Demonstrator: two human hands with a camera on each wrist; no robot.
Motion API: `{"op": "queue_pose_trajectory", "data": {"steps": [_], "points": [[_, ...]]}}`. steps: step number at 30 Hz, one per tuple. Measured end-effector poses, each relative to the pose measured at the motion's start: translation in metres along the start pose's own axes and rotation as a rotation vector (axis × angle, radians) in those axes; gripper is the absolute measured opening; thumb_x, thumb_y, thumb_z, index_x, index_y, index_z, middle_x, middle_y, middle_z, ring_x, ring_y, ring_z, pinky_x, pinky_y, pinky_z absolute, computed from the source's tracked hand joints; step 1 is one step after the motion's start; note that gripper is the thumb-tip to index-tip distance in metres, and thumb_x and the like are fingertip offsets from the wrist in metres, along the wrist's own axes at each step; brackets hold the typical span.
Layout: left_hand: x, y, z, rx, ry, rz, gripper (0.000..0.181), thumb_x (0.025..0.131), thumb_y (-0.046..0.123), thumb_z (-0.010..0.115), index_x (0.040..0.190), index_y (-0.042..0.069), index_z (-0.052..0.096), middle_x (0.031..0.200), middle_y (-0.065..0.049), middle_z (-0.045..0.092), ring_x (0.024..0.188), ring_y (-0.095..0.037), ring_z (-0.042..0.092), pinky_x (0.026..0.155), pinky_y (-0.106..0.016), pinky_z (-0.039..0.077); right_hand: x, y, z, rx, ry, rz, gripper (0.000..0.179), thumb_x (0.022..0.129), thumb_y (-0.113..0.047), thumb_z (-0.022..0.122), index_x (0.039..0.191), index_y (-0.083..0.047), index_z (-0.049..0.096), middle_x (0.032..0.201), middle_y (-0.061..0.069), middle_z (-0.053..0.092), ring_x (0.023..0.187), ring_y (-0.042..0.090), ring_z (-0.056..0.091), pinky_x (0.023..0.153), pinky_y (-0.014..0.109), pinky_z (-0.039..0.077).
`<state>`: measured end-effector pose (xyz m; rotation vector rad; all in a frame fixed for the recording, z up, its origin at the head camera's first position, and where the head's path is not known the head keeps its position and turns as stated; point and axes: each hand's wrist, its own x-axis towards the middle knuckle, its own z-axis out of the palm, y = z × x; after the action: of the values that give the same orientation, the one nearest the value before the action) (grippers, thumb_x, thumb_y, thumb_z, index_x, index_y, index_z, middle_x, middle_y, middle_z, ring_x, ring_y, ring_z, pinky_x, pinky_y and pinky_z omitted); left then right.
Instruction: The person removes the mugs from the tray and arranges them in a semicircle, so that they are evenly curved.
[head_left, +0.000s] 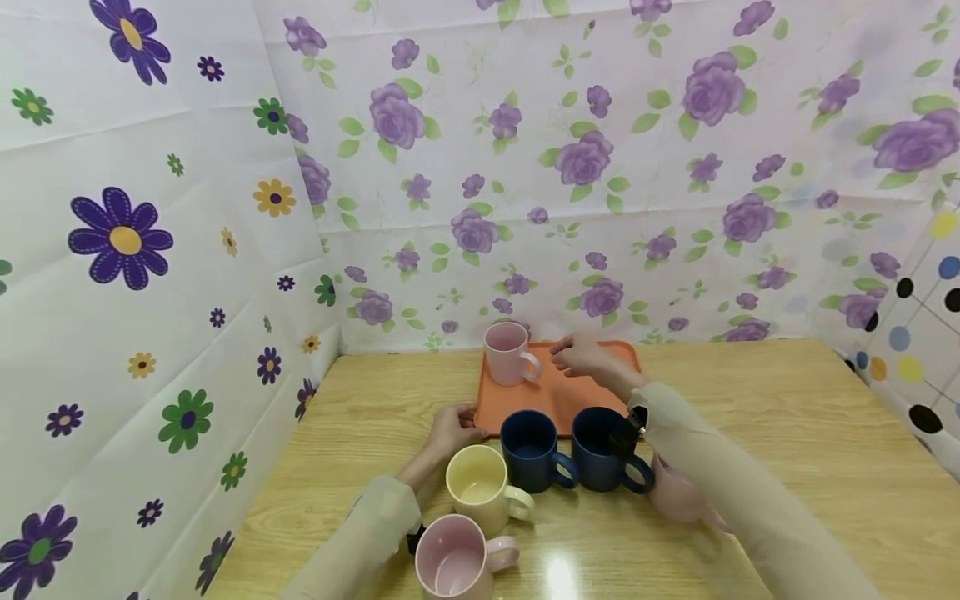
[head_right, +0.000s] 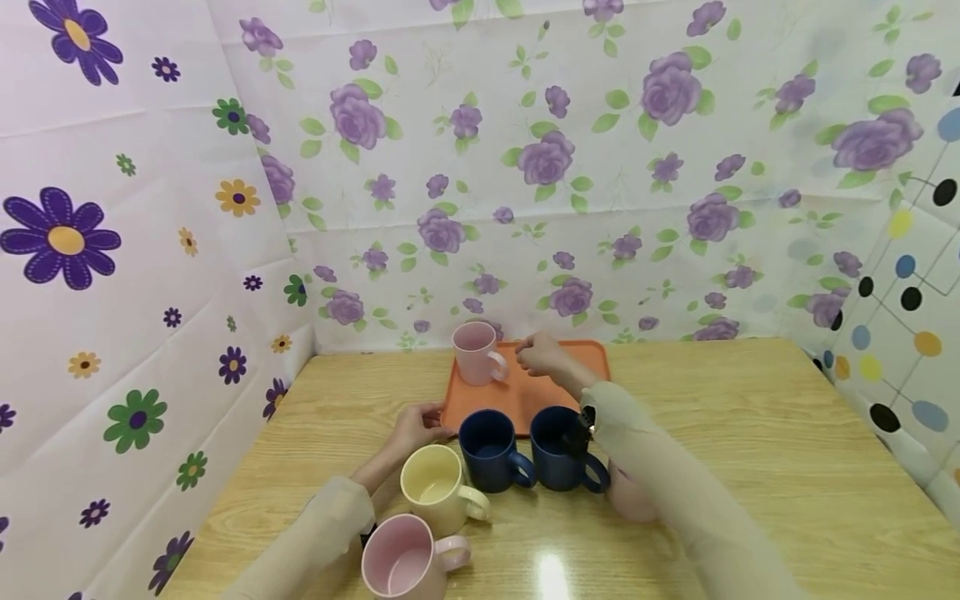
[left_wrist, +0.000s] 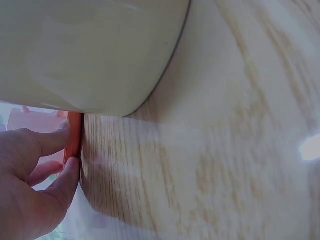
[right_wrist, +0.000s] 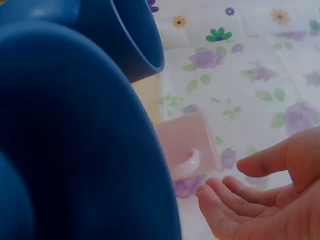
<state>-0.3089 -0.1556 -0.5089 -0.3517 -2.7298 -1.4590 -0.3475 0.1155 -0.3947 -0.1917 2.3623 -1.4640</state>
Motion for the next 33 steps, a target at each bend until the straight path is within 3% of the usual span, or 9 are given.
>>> {"op": "queue_pose_trajectory", "data": {"steps": [2, 6, 11, 15, 19, 22, 25, 28, 33], "points": [[0.000, 0.000, 0.000, 0.003, -0.002, -0.001, 0.051, 0.076, -0.001, 0.078, 0.123, -0.011, 0.059, 0.099, -0.024, 0.069, 0.085, -0.026, 0.068, 0.072, -0.028, 0.058, 0.005, 0.003, 0.004, 0.093, -0.020, 0.015, 0.041, 0.096, -0.006, 0.045, 0.133, 0.012, 0.043, 0.142, 0.029, 0.039, 0.130, 0.042, 0.043, 0.109, 0.051, 0.040], [0.000, -0.001, 0.000, -0.001, -0.007, -0.010, 0.053, 0.076, 0.000, 0.078, 0.124, -0.011, 0.059, 0.099, -0.022, 0.069, 0.083, -0.022, 0.066, 0.071, -0.027, 0.058, 0.008, 0.004, 0.013, 0.257, -0.080, 0.032, 0.019, 0.091, -0.005, 0.045, 0.108, 0.003, 0.044, 0.141, 0.023, 0.027, 0.133, 0.041, 0.032, 0.117, 0.058, 0.024], [0.000, -0.001, 0.000, -0.010, -0.008, -0.017, 0.054, 0.076, 0.000, 0.078, 0.125, -0.010, 0.059, 0.100, -0.022, 0.069, 0.083, -0.021, 0.065, 0.070, -0.026, 0.057, 0.009, 0.005, 0.019, 0.290, -0.181, -0.009, 0.005, 0.088, -0.010, 0.050, 0.090, -0.008, 0.046, 0.152, 0.020, 0.021, 0.136, 0.038, 0.027, 0.118, 0.062, 0.014], [0.001, -0.001, 0.001, -0.009, -0.007, -0.016, 0.054, 0.076, 0.000, 0.079, 0.125, -0.010, 0.059, 0.102, -0.023, 0.069, 0.084, -0.022, 0.066, 0.070, -0.026, 0.057, 0.013, 0.006, 0.021, 0.322, -0.226, -0.007, 0.011, 0.089, -0.011, 0.048, 0.079, -0.011, 0.044, 0.129, 0.015, 0.041, 0.122, 0.036, 0.038, 0.118, 0.061, 0.015], [0.001, -0.001, 0.000, 0.004, -0.004, -0.007, 0.053, 0.076, 0.000, 0.078, 0.124, -0.011, 0.059, 0.100, -0.023, 0.069, 0.084, -0.023, 0.067, 0.070, -0.026, 0.058, 0.019, 0.007, 0.023, 0.300, -0.234, -0.010, 0.021, 0.092, -0.006, 0.048, 0.072, -0.011, 0.044, 0.094, 0.006, 0.047, 0.100, 0.028, 0.045, 0.117, 0.058, 0.022], [0.001, -0.002, 0.000, 0.017, -0.004, 0.000, 0.053, 0.076, 0.000, 0.078, 0.124, -0.011, 0.059, 0.098, -0.022, 0.069, 0.083, -0.023, 0.067, 0.070, -0.025, 0.058, 0.021, 0.008, 0.023, 0.286, -0.228, -0.015, 0.024, 0.094, -0.005, 0.047, 0.071, -0.010, 0.048, 0.080, 0.003, 0.048, 0.083, 0.023, 0.047, 0.108, 0.052, 0.035], [0.001, -0.002, 0.000, 0.010, -0.007, -0.006, 0.053, 0.076, 0.000, 0.078, 0.124, -0.011, 0.059, 0.098, -0.022, 0.069, 0.084, -0.023, 0.067, 0.070, -0.025, 0.058, 0.021, 0.010, 0.023, 0.279, -0.249, -0.023, 0.027, 0.100, -0.009, 0.044, 0.074, -0.007, 0.049, 0.077, 0.004, 0.050, 0.075, 0.023, 0.044, 0.087, 0.041, 0.045], [0.000, -0.001, 0.000, -0.001, -0.008, -0.007, 0.053, 0.076, 0.000, 0.078, 0.124, -0.012, 0.059, 0.099, -0.024, 0.069, 0.085, -0.025, 0.068, 0.071, -0.026, 0.058, 0.023, 0.008, 0.026, 0.241, -0.253, 0.007, 0.030, 0.102, -0.012, 0.043, 0.075, -0.004, 0.052, 0.072, 0.003, 0.053, 0.070, 0.022, 0.042, 0.070, 0.030, 0.041], [-0.001, 0.000, 0.000, -0.010, -0.004, -0.003, 0.053, 0.076, 0.000, 0.078, 0.124, -0.012, 0.058, 0.099, -0.024, 0.069, 0.085, -0.025, 0.068, 0.071, -0.027, 0.058, 0.031, 0.001, 0.037, 0.134, -0.181, 0.129, 0.033, 0.099, -0.015, 0.053, 0.072, -0.002, 0.067, 0.062, 0.002, 0.059, 0.061, 0.015, 0.045, 0.064, 0.025, 0.040]]}}
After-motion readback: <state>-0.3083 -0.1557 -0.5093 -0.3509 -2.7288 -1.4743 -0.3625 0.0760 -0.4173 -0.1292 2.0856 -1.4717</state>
